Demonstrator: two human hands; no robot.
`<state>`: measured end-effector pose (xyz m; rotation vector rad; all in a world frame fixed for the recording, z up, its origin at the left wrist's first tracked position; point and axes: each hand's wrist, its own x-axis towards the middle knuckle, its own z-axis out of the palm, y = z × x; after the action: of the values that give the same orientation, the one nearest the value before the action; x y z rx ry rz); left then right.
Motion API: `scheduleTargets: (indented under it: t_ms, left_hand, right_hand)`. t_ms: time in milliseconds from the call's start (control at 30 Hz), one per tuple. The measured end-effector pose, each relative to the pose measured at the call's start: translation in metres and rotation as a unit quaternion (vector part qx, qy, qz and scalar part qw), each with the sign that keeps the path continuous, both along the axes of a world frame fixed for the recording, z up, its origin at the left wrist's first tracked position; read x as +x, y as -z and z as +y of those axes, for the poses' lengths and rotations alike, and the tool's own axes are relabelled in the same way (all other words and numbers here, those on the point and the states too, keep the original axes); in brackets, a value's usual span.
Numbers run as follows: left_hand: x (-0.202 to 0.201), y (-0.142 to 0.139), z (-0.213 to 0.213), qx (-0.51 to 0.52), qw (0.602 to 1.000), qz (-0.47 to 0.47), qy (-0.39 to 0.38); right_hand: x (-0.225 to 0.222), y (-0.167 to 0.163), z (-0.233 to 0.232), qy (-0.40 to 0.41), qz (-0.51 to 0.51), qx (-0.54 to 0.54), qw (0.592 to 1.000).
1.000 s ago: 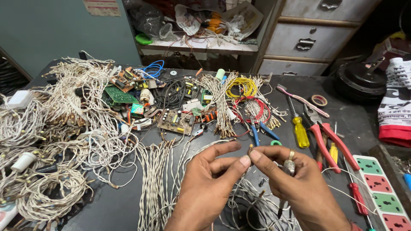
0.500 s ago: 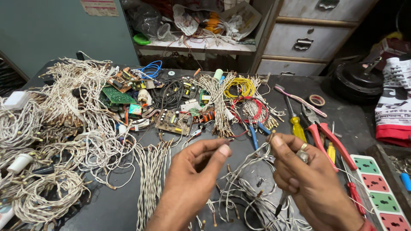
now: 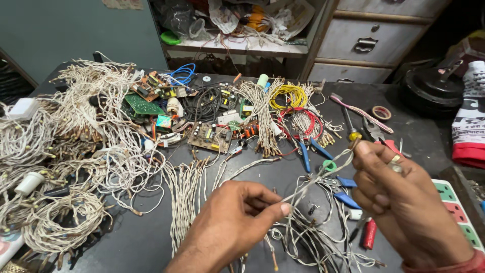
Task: The person uses pliers to strip insulation from the ends of white electrical wires and then uses a screwdriver to twist the exposed strands. The person repeats this process on multiple wire ends on a cluttered workbench.
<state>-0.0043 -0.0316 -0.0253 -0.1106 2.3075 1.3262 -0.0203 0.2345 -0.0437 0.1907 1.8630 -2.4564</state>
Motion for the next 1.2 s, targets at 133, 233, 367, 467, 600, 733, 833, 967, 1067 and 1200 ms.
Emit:
scheduleTargets:
  t_ms: [133,233,367,467,600,733,833,967,1067,1200]
  left_hand:
    - [-0.002,-0.004,0.002,0.038,0.999,0.01,-0.035]
    - [-0.001,-0.002,0.002,0.109,0.991,0.019,-0.075]
    - [-0.004,0.006,0.008,0.176,0.977,0.017,-0.119]
    - [-0.007,0.011,0.01,0.202,0.969,0.002,-0.144]
    - [-0.006,0.015,0.008,0.225,0.96,0.005,-0.167]
    - [-0.007,0.014,0.004,0.237,0.955,0.013,-0.177]
    - [-0.009,0.014,0.003,0.24,0.954,0.007,-0.179]
    - [-0.008,0.018,0.001,0.254,0.951,0.012,-0.178]
    - [-0.009,0.023,0.003,0.219,0.959,0.058,-0.17]
    - [-0.007,0.025,0.004,0.177,0.954,0.223,-0.094]
  right_hand:
    - [-0.003,-0.009,0.003,0.032,-0.038,0.106,0.993]
    - [0.0,-0.014,-0.002,0.198,0.025,0.23,0.953]
    - [0.014,-0.034,-0.007,0.034,0.093,0.372,0.923]
    - [0.025,-0.045,-0.02,-0.199,0.138,0.428,0.871]
    - [0.035,-0.046,-0.042,-0.277,-0.158,0.528,0.787]
    - [0.036,-0.04,-0.053,-0.318,-0.035,0.435,0.842]
    - [0.034,-0.033,-0.053,-0.321,0.033,0.43,0.844]
    - [0.032,-0.026,-0.05,-0.289,0.034,0.488,0.823]
    - [0.03,-0.027,-0.045,-0.265,0.096,0.456,0.844]
    - [0.025,-0.032,-0.041,-0.198,0.094,0.462,0.859]
